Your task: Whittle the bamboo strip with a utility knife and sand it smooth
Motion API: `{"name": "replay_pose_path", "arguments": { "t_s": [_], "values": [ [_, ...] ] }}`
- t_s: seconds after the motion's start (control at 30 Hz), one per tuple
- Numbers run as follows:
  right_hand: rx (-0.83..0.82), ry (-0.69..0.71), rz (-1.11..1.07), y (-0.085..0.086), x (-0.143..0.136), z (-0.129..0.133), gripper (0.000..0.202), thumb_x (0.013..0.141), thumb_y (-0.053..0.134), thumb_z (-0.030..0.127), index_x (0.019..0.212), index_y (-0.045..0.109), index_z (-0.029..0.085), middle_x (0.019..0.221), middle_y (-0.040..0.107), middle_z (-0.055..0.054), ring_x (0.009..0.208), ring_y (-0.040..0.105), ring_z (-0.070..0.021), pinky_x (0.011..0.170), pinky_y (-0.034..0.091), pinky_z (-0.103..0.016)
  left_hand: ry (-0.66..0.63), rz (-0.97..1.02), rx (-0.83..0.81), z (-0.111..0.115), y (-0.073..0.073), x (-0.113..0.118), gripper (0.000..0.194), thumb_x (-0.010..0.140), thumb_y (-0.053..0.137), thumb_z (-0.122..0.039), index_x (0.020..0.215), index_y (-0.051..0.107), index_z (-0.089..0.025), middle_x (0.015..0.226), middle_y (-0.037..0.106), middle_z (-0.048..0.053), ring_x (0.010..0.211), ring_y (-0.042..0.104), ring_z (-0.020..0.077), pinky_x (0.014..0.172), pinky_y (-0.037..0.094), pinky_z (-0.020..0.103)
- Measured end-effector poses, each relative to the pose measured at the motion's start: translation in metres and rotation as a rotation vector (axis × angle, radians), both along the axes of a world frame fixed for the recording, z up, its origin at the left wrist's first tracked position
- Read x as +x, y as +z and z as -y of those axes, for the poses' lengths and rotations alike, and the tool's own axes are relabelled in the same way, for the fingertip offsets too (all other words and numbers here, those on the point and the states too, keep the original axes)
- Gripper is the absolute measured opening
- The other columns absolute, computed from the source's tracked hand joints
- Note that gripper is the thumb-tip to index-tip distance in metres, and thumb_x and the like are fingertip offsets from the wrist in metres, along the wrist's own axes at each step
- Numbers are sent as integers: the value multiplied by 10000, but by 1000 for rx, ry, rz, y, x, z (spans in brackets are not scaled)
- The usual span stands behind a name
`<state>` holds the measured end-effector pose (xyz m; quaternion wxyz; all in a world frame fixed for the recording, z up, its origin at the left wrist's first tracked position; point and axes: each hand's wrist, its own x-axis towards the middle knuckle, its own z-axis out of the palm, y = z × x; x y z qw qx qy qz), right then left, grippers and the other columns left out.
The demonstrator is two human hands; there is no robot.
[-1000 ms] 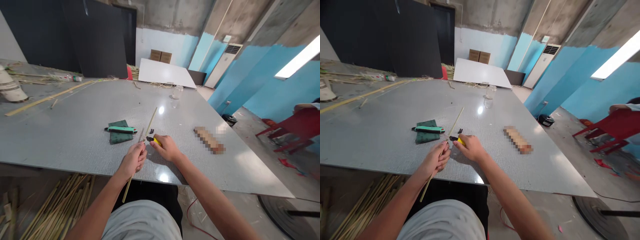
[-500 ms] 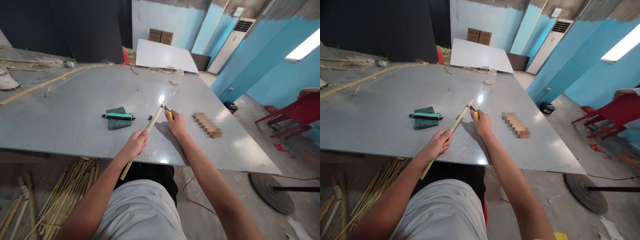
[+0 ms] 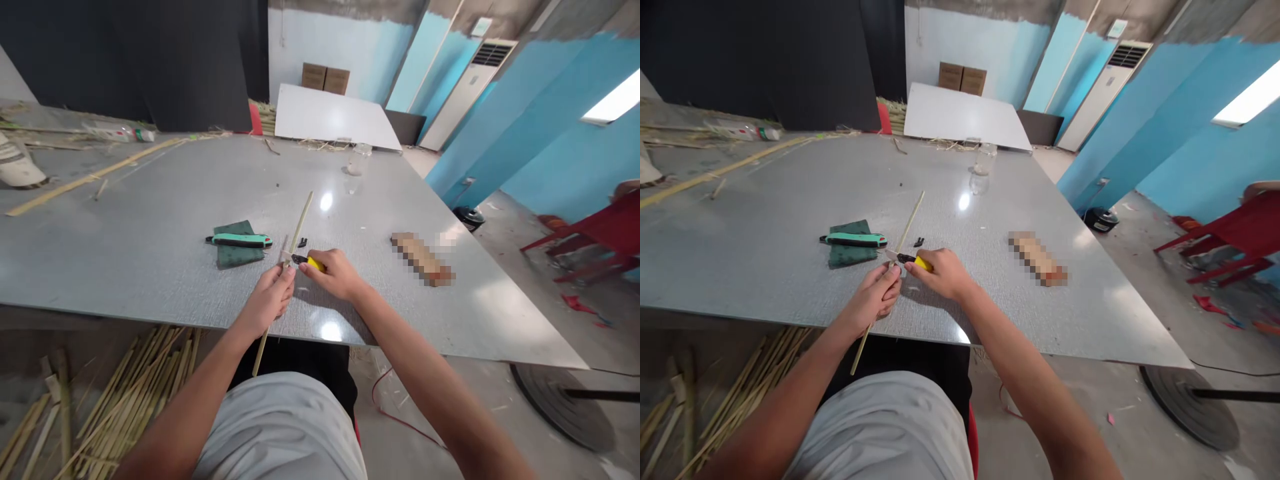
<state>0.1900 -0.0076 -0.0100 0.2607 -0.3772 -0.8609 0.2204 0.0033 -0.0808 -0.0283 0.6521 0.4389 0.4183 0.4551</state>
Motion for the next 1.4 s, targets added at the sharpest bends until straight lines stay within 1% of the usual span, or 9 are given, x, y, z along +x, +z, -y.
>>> {"name": "replay_pose_path", "arguments": {
  "t_s": [0.17, 0.37, 0.47, 0.6, 0.7, 0.8, 0.9, 1.03, 1.4],
  "values": [
    [22, -42, 13, -1, 6, -4, 486, 1030, 478, 563, 698, 366, 226, 584, 371, 60, 538, 329, -94, 588, 219, -302, -3, -84, 50, -2, -7, 1, 479, 982, 548, -667, 843, 396, -234, 645, 309, -95, 427, 190, 41, 370, 165, 173],
    [22, -137, 23, -1, 10, -8, 492, 1022, 464, 595, 703, 387, 228, 574, 393, 54, 528, 319, -97, 576, 207, -302, -4, -221, 117, -4, -12, 1, 502, 993, 501, -684, 807, 388, -231, 649, 330, -76, 459, 230, 64, 403, 207, 201],
    [30, -282, -41, -2, 15, -15, 485, 1014, 462, 608, 715, 418, 229, 581, 428, 41, 526, 327, -107, 557, 208, -303, 9, -306, 184, 0, -9, 1, 491, 1002, 496, -664, 802, 413, -224, 657, 372, -60, 491, 283, 80, 433, 236, 208],
    [74, -548, -134, -4, 35, -30, 507, 1005, 456, 618, 678, 379, 238, 579, 383, 34, 546, 316, -121, 552, 208, -307, -5, -410, 254, 7, -5, 2, 467, 1004, 514, -638, 811, 457, -216, 683, 414, -42, 539, 355, 102, 470, 281, 221],
    [102, -643, -169, -5, 46, -35, 515, 990, 471, 615, 654, 364, 239, 581, 348, 35, 562, 309, -123, 557, 208, -307, -22, -390, 251, 9, -3, 2, 455, 1003, 521, -627, 811, 455, -219, 677, 416, -45, 528, 349, 103, 470, 278, 231],
    [94, -593, -170, -3, 42, -29, 516, 994, 465, 613, 655, 362, 237, 585, 339, 40, 559, 301, -117, 559, 208, -306, -16, -417, 255, 9, -1, 2, 446, 1006, 528, -610, 806, 460, -218, 648, 410, -52, 522, 345, 102, 473, 277, 234],
    [41, -403, -111, 0, 26, -19, 498, 1009, 467, 598, 681, 395, 231, 582, 369, 47, 542, 307, -110, 557, 211, -307, -3, -430, 254, 7, -3, 1, 439, 1004, 539, -605, 817, 456, -218, 645, 406, -58, 522, 351, 96, 473, 278, 226],
    [18, -197, 6, 3, 10, -8, 483, 1014, 503, 560, 684, 384, 229, 563, 355, 61, 531, 298, -102, 569, 216, -306, 4, -298, 189, 3, -10, 1, 449, 1006, 502, -654, 874, 456, -227, 651, 387, -72, 496, 348, 87, 448, 287, 214],
    [21, -83, 74, 6, 5, 0, 491, 1013, 496, 572, 683, 407, 220, 586, 421, 50, 533, 320, -95, 588, 213, -302, 58, -149, 124, 0, -9, 2, 450, 979, 540, -684, 989, 522, -235, 651, 360, -77, 454, 278, 68, 409, 253, 203]
  ]
}}
